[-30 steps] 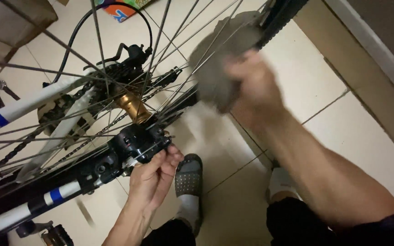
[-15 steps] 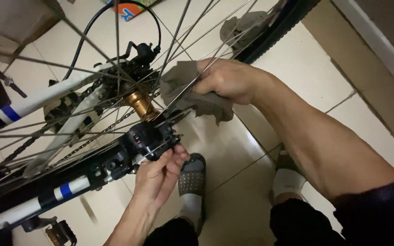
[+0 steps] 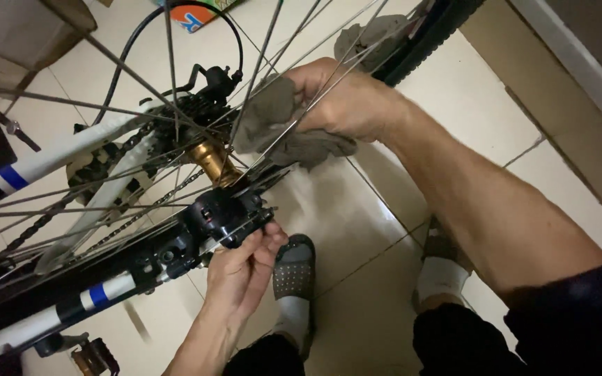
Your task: Cleaning the rear wheel rim, spokes, and hub of an upside-down bicycle using a cleaning cloth.
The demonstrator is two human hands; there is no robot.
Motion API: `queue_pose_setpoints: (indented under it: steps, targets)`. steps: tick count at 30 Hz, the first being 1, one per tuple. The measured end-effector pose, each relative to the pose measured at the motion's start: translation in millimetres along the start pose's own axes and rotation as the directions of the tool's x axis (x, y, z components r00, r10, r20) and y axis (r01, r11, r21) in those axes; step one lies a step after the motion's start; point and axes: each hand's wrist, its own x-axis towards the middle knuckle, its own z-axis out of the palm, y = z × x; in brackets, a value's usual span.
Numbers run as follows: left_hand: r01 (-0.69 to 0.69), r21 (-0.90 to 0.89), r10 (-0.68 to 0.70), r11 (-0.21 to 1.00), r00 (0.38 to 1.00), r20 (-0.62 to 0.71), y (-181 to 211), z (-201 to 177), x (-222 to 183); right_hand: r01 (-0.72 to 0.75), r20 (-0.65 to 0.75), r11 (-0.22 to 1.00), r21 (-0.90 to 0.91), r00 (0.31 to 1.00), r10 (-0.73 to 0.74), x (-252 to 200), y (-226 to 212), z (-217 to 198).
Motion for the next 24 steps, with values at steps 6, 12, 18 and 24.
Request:
queue_pose_setpoints:
  steps: [6,12,18,24]
  targets:
    - [-0.005,-0.013,0.005,1.000,1.000,0.013,-1.8,2.6,0.1,0.346,-0.110,0.925,-0.156,0.925,-0.364,-9.0,-1.4,21.3]
    - [0.053,0.010,-0.053,0.999,0.998,-0.025,0.4,-10.6,4.5,0.012,-0.210,0.953,-0.301,0.975,-0.079,-27.6,-18.9,11.0]
    - [0.072,0.001,-0.072,0.997,0.997,0.043,-0.2,-15.9,6.0,-0.013,0.019,0.827,-0.562,0.999,0.029,-26.7,-33.6,5.3]
    - [0.023,0.023,-0.024,0.999,0.998,0.057,1.1,-4.4,3.8,0.296,-0.230,0.782,-0.548,0.846,-0.481,-11.9,-4.6,23.4]
